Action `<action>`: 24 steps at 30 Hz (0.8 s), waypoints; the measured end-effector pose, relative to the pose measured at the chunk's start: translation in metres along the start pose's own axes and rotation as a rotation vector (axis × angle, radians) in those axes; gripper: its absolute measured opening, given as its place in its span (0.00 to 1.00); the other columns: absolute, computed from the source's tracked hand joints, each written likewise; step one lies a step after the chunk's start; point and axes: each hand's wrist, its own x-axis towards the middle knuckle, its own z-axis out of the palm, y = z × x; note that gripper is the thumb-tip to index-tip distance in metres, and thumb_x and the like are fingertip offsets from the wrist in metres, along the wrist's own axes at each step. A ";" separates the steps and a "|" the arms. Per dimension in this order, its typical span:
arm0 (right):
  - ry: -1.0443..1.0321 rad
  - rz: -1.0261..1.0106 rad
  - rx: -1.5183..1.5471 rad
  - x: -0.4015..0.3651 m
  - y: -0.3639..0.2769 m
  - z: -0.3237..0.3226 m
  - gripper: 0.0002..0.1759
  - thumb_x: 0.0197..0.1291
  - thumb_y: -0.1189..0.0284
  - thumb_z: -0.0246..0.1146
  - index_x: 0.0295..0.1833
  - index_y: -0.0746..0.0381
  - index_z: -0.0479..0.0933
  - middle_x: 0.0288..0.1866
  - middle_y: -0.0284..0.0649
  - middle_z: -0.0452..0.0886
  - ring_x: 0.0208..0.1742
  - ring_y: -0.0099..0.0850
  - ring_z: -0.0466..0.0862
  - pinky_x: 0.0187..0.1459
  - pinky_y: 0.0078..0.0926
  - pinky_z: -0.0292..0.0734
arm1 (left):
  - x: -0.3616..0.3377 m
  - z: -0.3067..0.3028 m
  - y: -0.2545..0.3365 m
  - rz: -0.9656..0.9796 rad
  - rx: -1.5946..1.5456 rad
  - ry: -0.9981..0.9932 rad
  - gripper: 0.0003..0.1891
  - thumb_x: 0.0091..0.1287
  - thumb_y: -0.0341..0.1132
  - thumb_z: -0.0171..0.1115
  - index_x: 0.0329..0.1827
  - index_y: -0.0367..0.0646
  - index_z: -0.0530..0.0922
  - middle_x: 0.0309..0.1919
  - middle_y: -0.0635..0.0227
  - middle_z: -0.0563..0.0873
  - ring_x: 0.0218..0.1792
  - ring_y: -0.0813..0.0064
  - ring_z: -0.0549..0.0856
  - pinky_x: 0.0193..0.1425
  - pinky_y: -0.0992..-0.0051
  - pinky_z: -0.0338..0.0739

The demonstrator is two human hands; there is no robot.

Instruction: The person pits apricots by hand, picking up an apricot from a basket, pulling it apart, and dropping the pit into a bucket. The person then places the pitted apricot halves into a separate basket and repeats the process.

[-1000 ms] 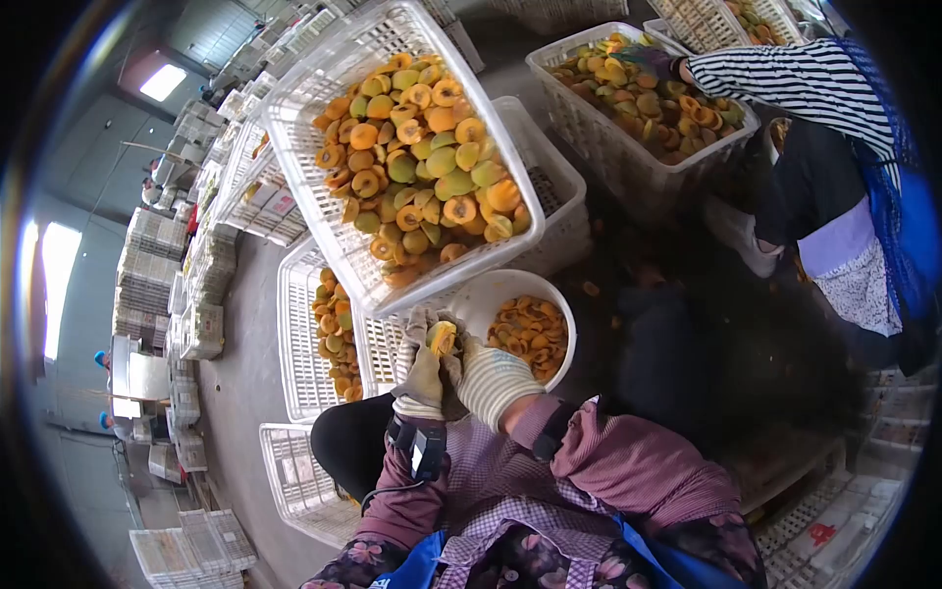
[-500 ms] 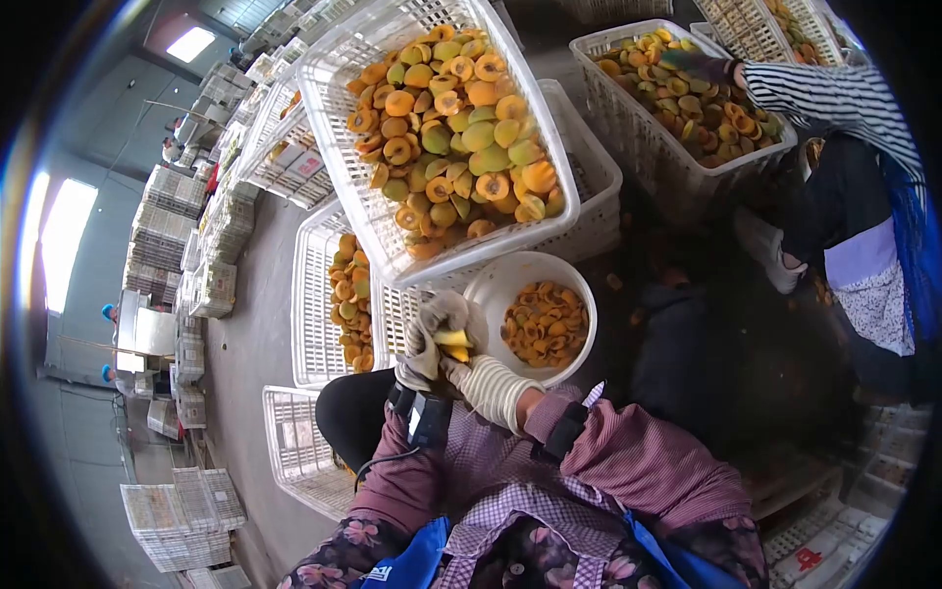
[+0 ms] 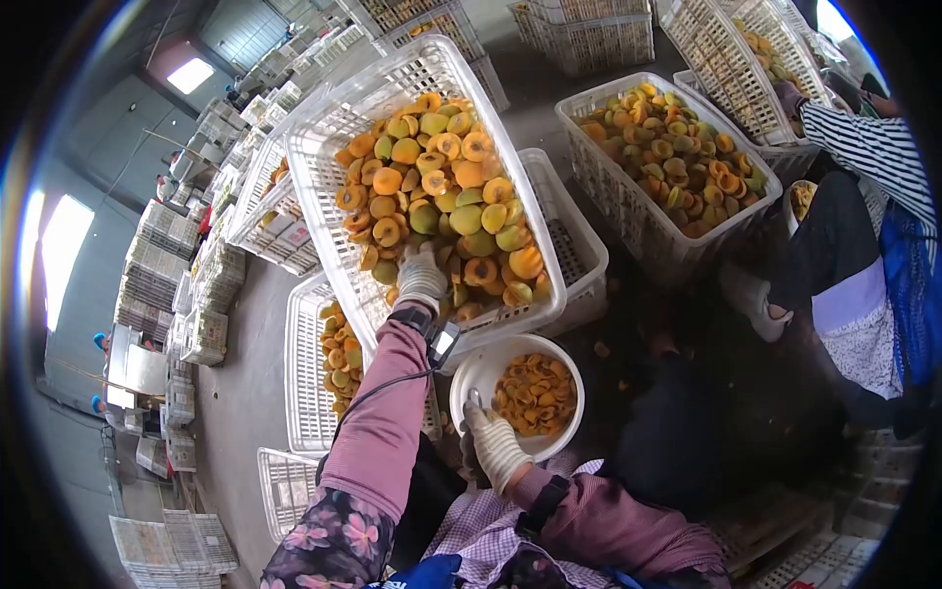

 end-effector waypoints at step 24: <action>0.119 -0.587 -0.834 0.012 0.009 -0.007 0.26 0.67 0.59 0.51 0.58 0.71 0.67 0.42 0.53 0.80 0.43 0.43 0.79 0.46 0.31 0.72 | -0.219 -0.040 0.011 -0.635 -2.514 -0.192 0.17 0.71 0.49 0.49 0.41 0.44 0.74 0.34 0.63 0.80 0.38 0.64 0.80 0.48 0.64 0.78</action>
